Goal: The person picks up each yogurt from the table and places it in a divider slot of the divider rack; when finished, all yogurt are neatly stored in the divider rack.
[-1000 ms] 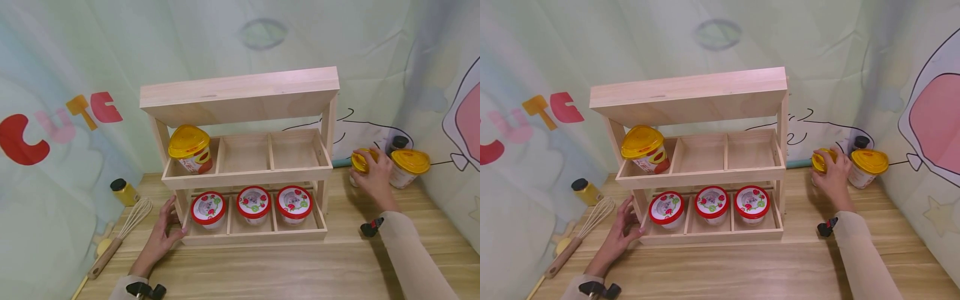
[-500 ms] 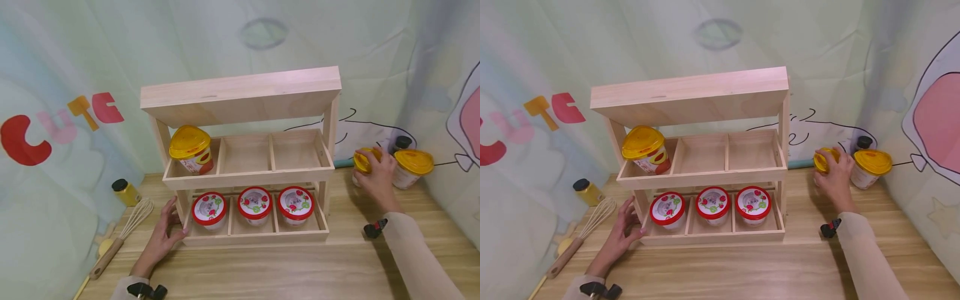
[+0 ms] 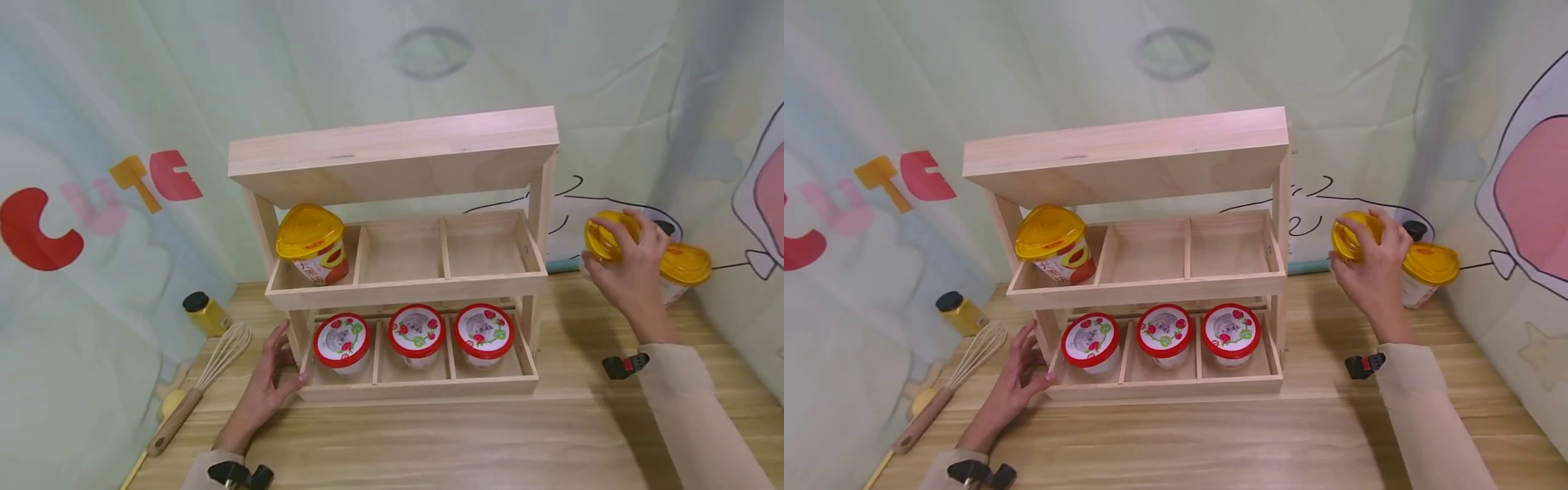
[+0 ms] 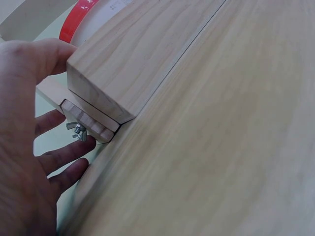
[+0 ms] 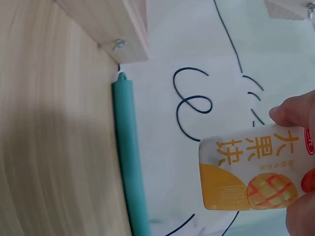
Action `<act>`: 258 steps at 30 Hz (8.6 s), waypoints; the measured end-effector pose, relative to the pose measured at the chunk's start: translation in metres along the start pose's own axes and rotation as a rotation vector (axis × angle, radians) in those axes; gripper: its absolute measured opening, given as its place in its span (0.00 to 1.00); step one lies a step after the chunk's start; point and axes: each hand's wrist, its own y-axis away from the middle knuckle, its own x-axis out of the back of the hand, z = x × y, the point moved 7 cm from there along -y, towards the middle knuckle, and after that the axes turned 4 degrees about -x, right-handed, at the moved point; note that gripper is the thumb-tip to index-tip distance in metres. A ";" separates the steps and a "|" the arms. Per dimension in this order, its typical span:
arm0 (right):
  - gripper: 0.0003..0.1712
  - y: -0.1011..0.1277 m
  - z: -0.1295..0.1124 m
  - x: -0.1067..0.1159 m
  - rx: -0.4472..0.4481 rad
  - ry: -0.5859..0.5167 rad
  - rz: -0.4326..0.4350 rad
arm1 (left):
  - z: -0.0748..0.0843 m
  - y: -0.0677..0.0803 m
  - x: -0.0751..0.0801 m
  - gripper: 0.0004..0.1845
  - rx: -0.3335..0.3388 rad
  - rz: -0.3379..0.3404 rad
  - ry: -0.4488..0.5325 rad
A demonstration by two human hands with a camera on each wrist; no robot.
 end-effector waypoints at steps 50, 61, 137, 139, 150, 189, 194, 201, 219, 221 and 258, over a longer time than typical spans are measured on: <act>0.35 -0.001 -0.119 0.066 0.160 -0.213 0.065 | -0.001 -0.001 0.000 0.56 -0.028 0.014 -0.006; 0.37 0.000 -0.144 0.072 0.178 -0.287 0.067 | 0.000 0.000 0.000 0.57 -0.001 0.002 -0.015; 0.32 -0.008 -0.267 -0.094 0.444 -0.386 -0.291 | -0.001 0.001 0.001 0.56 0.022 -0.003 -0.046; 0.32 -0.008 -0.266 -0.099 0.438 -0.380 -0.310 | -0.002 0.001 0.001 0.56 0.020 -0.004 -0.045; 0.35 -0.011 -0.269 -0.123 0.471 -0.313 -0.394 | -0.001 0.001 0.001 0.56 0.010 -0.003 -0.035; 0.39 -0.004 -0.274 -0.126 0.412 -0.234 -0.400 | 0.000 0.000 0.000 0.56 0.015 0.000 -0.037; 0.41 -0.003 -0.267 -0.118 0.398 -0.264 -0.377 | 0.001 -0.001 0.000 0.56 0.018 -0.002 -0.041; 0.44 -0.002 -0.254 -0.095 0.377 -0.206 -0.341 | -0.001 0.000 0.000 0.56 0.019 -0.002 -0.041; 0.46 0.005 -0.192 -0.030 0.296 -0.190 -0.209 | 0.001 0.000 0.000 0.56 0.006 0.003 -0.046; 0.47 0.006 -0.185 -0.024 0.281 -0.180 -0.200 | 0.000 0.000 0.000 0.56 0.014 0.000 -0.056; 0.48 0.006 -0.068 0.039 0.065 -0.082 -0.089 | -0.001 0.000 0.001 0.56 -0.010 0.005 -0.033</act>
